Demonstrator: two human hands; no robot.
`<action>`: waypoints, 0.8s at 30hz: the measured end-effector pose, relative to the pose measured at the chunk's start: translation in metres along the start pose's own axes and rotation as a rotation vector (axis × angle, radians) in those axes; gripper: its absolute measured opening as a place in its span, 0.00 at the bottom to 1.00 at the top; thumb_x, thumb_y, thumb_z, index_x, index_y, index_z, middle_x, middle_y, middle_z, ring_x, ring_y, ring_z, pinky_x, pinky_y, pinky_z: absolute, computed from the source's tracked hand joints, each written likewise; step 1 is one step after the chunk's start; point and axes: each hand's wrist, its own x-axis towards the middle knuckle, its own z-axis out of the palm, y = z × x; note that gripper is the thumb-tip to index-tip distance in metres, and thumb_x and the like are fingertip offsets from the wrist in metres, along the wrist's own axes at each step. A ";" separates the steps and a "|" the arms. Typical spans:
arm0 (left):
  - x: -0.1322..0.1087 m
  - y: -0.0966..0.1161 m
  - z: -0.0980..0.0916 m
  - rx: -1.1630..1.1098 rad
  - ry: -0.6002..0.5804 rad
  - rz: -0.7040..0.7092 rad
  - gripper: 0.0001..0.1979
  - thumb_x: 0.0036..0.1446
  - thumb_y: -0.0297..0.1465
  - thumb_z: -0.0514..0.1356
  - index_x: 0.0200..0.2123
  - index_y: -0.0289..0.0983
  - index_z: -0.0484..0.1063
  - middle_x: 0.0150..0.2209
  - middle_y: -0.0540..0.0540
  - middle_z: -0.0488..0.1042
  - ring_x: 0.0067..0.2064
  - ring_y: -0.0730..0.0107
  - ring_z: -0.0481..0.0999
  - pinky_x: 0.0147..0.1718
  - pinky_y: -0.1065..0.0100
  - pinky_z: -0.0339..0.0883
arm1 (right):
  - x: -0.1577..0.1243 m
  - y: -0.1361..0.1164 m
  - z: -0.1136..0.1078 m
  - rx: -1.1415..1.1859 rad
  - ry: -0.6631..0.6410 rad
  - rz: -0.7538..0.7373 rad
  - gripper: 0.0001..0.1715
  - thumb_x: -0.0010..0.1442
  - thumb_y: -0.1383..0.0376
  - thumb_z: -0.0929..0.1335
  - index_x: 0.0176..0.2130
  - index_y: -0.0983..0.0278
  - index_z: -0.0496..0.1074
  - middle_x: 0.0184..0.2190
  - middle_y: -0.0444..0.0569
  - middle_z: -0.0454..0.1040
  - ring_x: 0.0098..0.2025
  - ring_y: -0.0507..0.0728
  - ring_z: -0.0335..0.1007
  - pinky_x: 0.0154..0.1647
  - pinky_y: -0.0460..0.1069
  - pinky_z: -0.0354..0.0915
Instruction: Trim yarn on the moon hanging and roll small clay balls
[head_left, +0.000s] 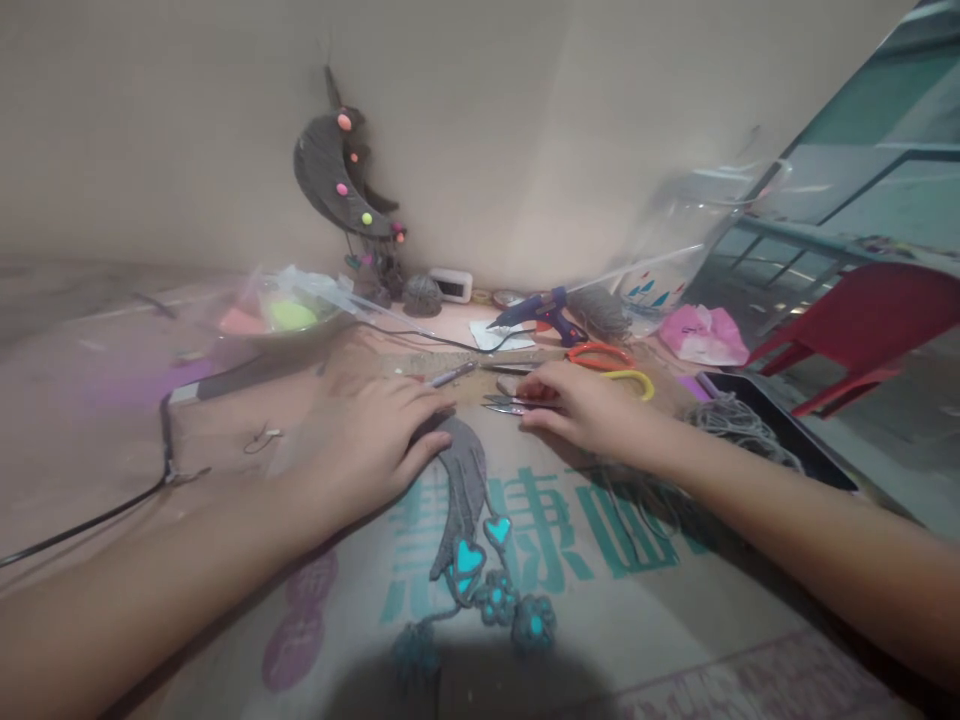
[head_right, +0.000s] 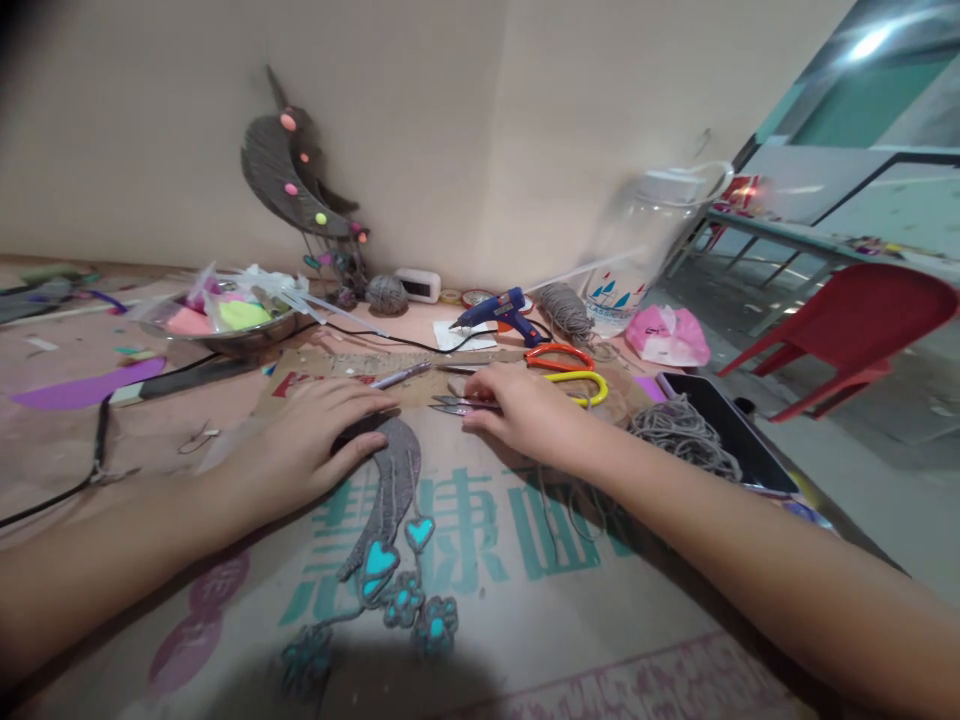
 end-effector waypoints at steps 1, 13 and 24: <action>0.000 -0.001 0.000 0.004 -0.008 0.001 0.18 0.67 0.40 0.53 0.52 0.37 0.72 0.52 0.38 0.76 0.55 0.51 0.71 0.54 0.50 0.63 | 0.000 0.001 0.004 -0.005 0.012 0.007 0.10 0.60 0.63 0.71 0.42 0.65 0.74 0.38 0.50 0.77 0.38 0.56 0.73 0.37 0.49 0.65; 0.001 0.000 -0.001 -0.004 0.051 0.054 0.17 0.66 0.38 0.56 0.54 0.37 0.71 0.55 0.38 0.73 0.56 0.52 0.71 0.55 0.52 0.62 | -0.021 -0.012 0.005 0.134 0.173 -0.371 0.08 0.67 0.67 0.65 0.39 0.65 0.74 0.34 0.50 0.76 0.36 0.54 0.72 0.38 0.47 0.65; -0.004 0.005 -0.001 -0.070 0.142 0.211 0.09 0.66 0.33 0.57 0.47 0.41 0.73 0.46 0.44 0.77 0.52 0.58 0.71 0.53 0.56 0.61 | -0.025 -0.017 0.015 0.165 0.083 -0.351 0.08 0.67 0.67 0.65 0.37 0.65 0.73 0.31 0.48 0.74 0.33 0.54 0.69 0.36 0.47 0.63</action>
